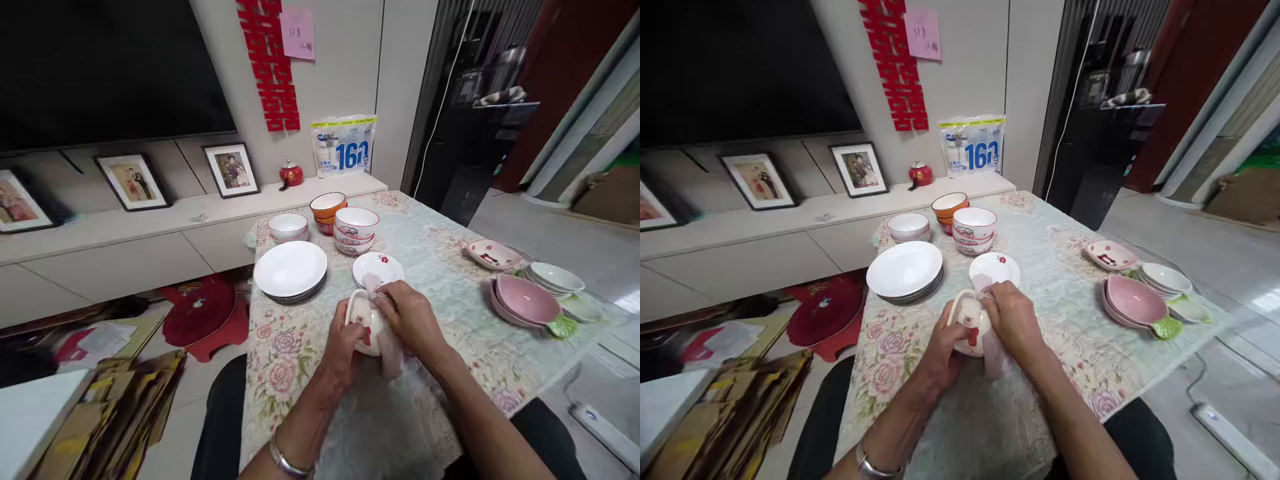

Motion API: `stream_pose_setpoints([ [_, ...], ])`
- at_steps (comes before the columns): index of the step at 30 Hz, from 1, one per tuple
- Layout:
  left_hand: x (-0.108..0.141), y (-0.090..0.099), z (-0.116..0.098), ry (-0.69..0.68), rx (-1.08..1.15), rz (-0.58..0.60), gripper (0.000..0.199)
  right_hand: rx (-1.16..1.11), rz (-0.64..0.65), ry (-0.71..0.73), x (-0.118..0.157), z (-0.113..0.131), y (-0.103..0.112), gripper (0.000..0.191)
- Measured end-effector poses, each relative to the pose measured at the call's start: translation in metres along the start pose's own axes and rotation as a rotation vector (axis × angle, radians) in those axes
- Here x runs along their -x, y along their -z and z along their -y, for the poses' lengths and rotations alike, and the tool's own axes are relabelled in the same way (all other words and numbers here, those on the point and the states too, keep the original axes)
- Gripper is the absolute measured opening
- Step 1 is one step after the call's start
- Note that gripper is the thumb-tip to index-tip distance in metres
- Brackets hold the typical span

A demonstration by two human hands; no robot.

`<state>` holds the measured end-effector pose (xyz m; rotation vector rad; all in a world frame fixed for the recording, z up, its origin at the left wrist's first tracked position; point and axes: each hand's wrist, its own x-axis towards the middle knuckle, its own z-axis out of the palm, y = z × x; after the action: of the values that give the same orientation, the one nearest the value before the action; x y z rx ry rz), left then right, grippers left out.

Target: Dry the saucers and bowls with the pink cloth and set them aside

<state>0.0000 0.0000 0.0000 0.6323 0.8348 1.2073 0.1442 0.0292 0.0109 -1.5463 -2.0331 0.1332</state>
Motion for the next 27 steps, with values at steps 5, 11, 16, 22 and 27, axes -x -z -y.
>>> stream_pose_setpoints([
  [5,0.002,0.002,0.003,0.045,-0.017,0.076,0.041,-0.048,-0.128,0.103,0.001,0.011,0.001,0.01],
  [11,0.003,-0.002,0.0,0.094,0.108,0.086,0.049,-0.202,-0.17,0.319,0.003,0.025,-0.009,0.012],
  [16,0.0,-0.001,-0.003,0.098,0.172,0.027,0.034,-0.12,-0.069,0.157,0.009,0.025,-0.023,0.014],
  [22,-0.005,0.0,-0.007,0.177,0.344,0.029,0.042,-0.451,0.248,0.165,0.005,0.034,-0.002,0.01],
  [27,-0.006,0.0,-0.008,0.201,0.346,-0.026,0.045,-0.25,0.401,0.218,0.006,0.035,0.004,0.014],
])
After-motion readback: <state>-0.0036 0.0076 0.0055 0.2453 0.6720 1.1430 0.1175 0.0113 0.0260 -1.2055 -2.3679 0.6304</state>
